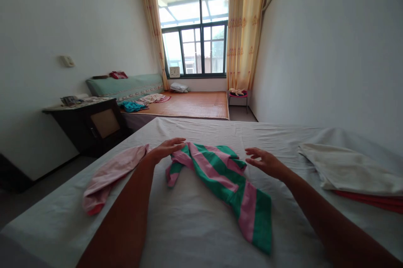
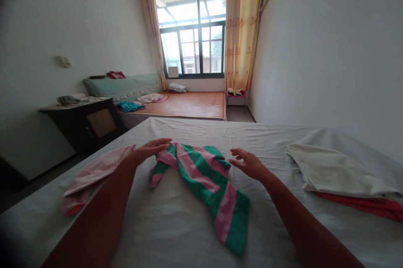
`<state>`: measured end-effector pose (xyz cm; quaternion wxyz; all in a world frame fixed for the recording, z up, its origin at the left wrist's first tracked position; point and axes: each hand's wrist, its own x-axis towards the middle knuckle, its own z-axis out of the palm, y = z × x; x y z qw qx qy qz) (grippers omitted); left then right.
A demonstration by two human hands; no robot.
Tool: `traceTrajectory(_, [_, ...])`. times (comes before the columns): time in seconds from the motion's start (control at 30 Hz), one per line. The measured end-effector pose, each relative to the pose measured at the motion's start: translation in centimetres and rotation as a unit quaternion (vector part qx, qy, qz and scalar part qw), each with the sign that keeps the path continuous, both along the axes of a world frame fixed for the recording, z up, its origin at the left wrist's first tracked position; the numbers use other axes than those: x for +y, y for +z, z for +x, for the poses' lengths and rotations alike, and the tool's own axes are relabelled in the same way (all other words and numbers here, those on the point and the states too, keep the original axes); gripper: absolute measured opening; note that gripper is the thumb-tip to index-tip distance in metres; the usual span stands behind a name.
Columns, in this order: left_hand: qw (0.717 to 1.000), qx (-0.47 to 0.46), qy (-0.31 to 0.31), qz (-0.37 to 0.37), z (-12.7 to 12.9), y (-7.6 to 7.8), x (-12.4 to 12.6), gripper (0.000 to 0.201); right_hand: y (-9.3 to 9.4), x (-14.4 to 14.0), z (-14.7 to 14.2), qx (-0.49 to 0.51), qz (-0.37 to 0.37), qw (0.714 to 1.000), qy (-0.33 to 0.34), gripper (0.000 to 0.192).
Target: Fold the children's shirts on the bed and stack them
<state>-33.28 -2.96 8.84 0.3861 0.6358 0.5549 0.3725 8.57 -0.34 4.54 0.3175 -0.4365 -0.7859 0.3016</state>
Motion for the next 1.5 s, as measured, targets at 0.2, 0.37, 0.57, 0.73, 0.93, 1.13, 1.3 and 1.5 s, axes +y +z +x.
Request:
traceTrajectory(0.2, [0.994,0.106,-0.028,-0.013,-0.1,-0.5,-0.2,0.059,-1.9,-1.1,-2.4,-0.017,0.046,0.997,0.056,0.029])
traceTrajectory(0.37, [0.992,-0.124,-0.008,-0.001,-0.2,-0.3,0.1,0.052,2.7,-1.5,-0.9,0.311,-0.093,0.946,0.016,0.023])
traceTrajectory(0.57, [0.962,-0.252,0.106,0.015,-0.5,-0.8,1.4,0.052,2.6,0.9,4.3,0.397,-0.105,0.901,-0.139,0.022])
traceTrajectory(0.73, [0.98,-0.115,0.159,0.017,-0.4,-3.4,2.0,0.057,1.2,0.9,4.9,0.155,-0.008,0.971,-0.183,0.037])
traceTrajectory(0.93, [0.994,-0.024,0.105,0.009,-1.8,-4.4,2.2,0.054,2.9,-3.7,2.3,-0.194,-0.063,0.968,0.149,0.046])
traceTrajectory(1.13, [0.996,-0.003,0.087,0.021,-2.2,-4.5,2.3,0.043,3.8,-4.0,0.9,-0.317,0.004,0.938,0.139,0.009])
traceTrajectory(1.3, [0.991,0.017,0.126,0.037,-2.4,-4.7,2.3,0.033,8.7,1.7,0.4,-0.092,-0.16,0.978,0.102,0.015])
traceTrajectory(1.5, [0.975,0.087,0.181,0.098,-3.2,-5.4,2.8,0.041,9.9,5.9,-2.8,0.233,0.032,0.971,-0.052,0.041])
